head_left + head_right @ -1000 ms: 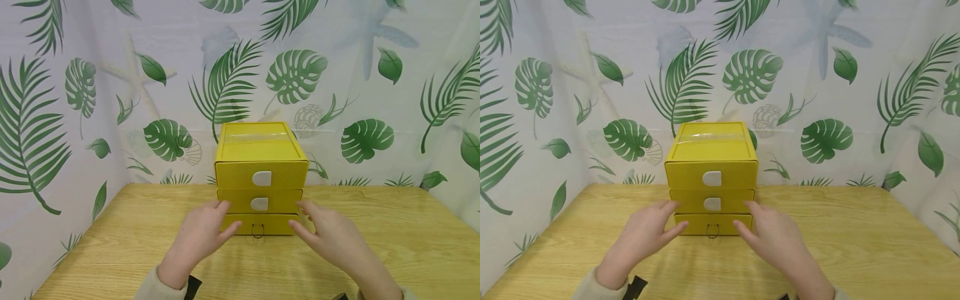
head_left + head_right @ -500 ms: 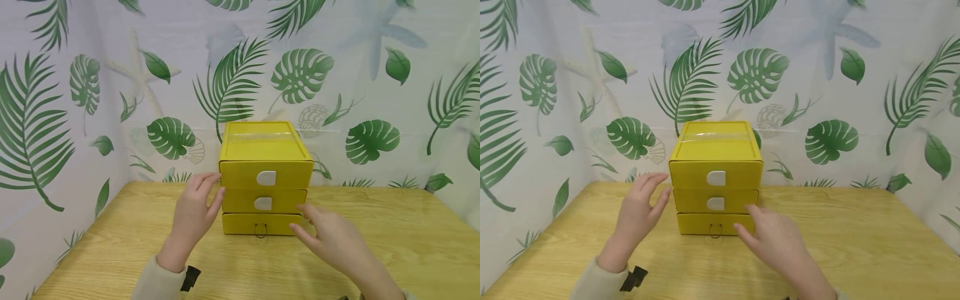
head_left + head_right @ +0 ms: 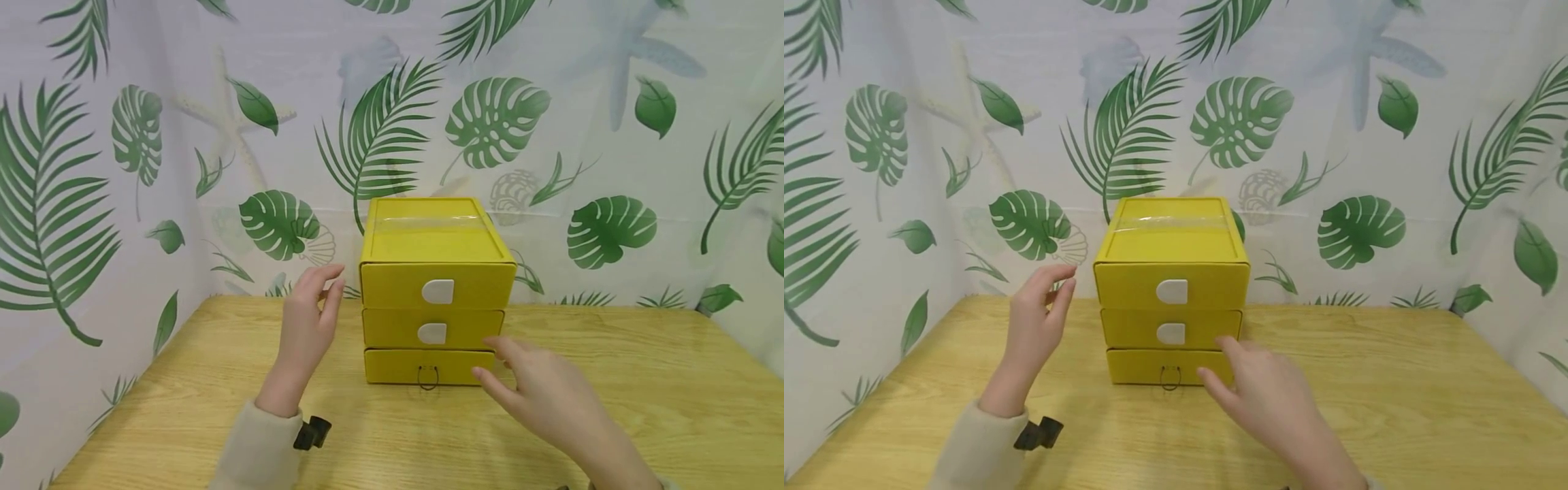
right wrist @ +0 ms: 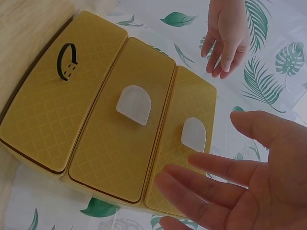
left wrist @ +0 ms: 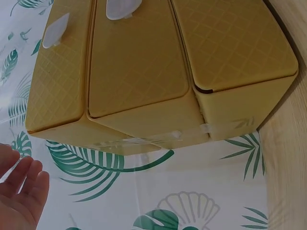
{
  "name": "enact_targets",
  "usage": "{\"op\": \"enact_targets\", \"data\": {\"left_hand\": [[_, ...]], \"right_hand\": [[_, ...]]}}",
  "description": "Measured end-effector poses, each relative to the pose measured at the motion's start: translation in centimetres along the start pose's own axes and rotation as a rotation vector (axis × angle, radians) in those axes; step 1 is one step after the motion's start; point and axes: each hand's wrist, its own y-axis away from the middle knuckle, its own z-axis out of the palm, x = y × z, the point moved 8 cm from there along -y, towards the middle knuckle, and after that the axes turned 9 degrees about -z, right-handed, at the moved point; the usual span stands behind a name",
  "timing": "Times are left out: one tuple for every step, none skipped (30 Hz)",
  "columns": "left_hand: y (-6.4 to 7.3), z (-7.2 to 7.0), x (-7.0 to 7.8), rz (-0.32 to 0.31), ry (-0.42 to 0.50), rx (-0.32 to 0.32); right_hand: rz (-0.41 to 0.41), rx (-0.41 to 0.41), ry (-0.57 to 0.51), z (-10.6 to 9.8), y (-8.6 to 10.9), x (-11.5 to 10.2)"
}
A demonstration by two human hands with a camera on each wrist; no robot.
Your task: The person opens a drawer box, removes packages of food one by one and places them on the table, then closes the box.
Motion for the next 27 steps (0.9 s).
{"op": "enact_targets", "data": {"left_hand": [[-0.2, 0.0, -0.1, -0.012, 0.013, 0.003], [-0.4, 0.1, -0.3, -0.024, 0.026, 0.006], [-0.6, 0.2, -0.5, -0.034, 0.036, 0.01], [-0.8, 0.2, -0.7, -0.043, 0.048, 0.014], [-1.0, 0.3, -0.8, -0.052, 0.06, 0.016], [-1.2, 0.4, -1.0, -0.06, 0.073, 0.019], [-1.4, 0.5, -1.2, -0.068, 0.086, 0.021], [-1.5, 0.5, -1.4, -0.075, 0.098, 0.022], [-1.7, 0.6, -1.5, -0.084, 0.11, 0.022], [-1.8, 0.7, -1.7, -0.094, 0.124, 0.019], [-1.9, 0.8, -1.8, -0.104, 0.139, 0.014], [-2.0, 0.9, -1.9, -0.113, 0.152, 0.007], [-2.1, 1.0, -2.0, -0.125, 0.167, -0.003], [-2.1, 1.1, -2.1, -0.135, 0.179, -0.016], [-2.0, 1.2, -2.1, -0.142, 0.192, -0.028], [-2.0, 1.4, -2.0, -0.149, 0.204, -0.042], [-2.0, 1.5, -2.0, -0.153, 0.212, -0.054], [-2.0, 1.7, -1.9, -0.154, 0.217, -0.066], [-1.9, 1.8, -1.9, -0.155, 0.222, -0.075], [-1.9, 1.9, -1.8, -0.155, 0.222, -0.081], [-1.9, 2.1, -1.8, -0.153, 0.223, -0.086], [-1.9, 2.2, -1.8, -0.157, 0.225, -0.092], [-1.8, 2.3, -1.9, -0.16, 0.225, -0.096], [-1.8, 2.5, -1.9, -0.164, 0.228, -0.102], [-1.8, 2.6, -2.1, -0.171, 0.231, -0.108], [-1.8, 2.7, -2.2, -0.177, 0.236, -0.114], [-1.7, 2.8, -2.3, -0.184, 0.24, -0.12]], "right_hand": [[-0.001, 0.002, 0.001, 0.0, 0.0, 0.0], [-0.002, 0.006, 0.001, 0.0, -0.1, -0.1], [-0.003, 0.007, 0.002, 0.0, -0.1, -0.1], [-0.004, 0.01, 0.002, 0.0, -0.1, -0.1], [-0.007, 0.011, 0.002, 0.0, -0.1, -0.1], [-0.007, 0.012, 0.003, 0.0, -0.2, -0.1], [-0.007, 0.015, 0.004, 0.1, -0.2, -0.1], [-0.011, 0.021, 0.005, 0.1, -0.2, -0.1], [-0.015, 0.024, 0.006, 0.1, -0.2, -0.2], [-0.018, 0.029, 0.006, 0.1, -0.2, -0.2], [-0.021, 0.033, 0.007, 0.1, -0.3, -0.2], [-0.021, 0.038, 0.007, 0.1, -0.3, -0.2], [-0.024, 0.041, 0.004, 0.2, -0.4, -0.2], [-0.026, 0.044, 0.002, 0.2, -0.4, -0.2], [-0.027, 0.045, -0.003, 0.2, -0.5, -0.3], [-0.028, 0.049, -0.007, 0.2, -0.5, -0.3], [-0.031, 0.054, -0.01, 0.2, -0.6, -0.4], [-0.034, 0.06, -0.012, 0.2, -0.7, -0.4], [-0.038, 0.062, -0.014, 0.2, -0.8, -0.5], [-0.038, 0.068, -0.017, 0.1, -0.9, -0.5], [-0.041, 0.074, -0.018, 0.1, -1.0, -0.6], [-0.042, 0.083, -0.018, 0.0, -1.1, -0.6], [-0.041, 0.091, -0.019, 0.0, -1.2, -0.7], [-0.042, 0.099, -0.02, -0.1, -1.3, -0.7], [-0.04, 0.106, -0.024, -0.1, -1.5, -0.7], [-0.04, 0.114, -0.027, -0.1, -1.7, -0.7], [-0.04, 0.12, -0.03, -0.1, -1.8, -0.7]]}}
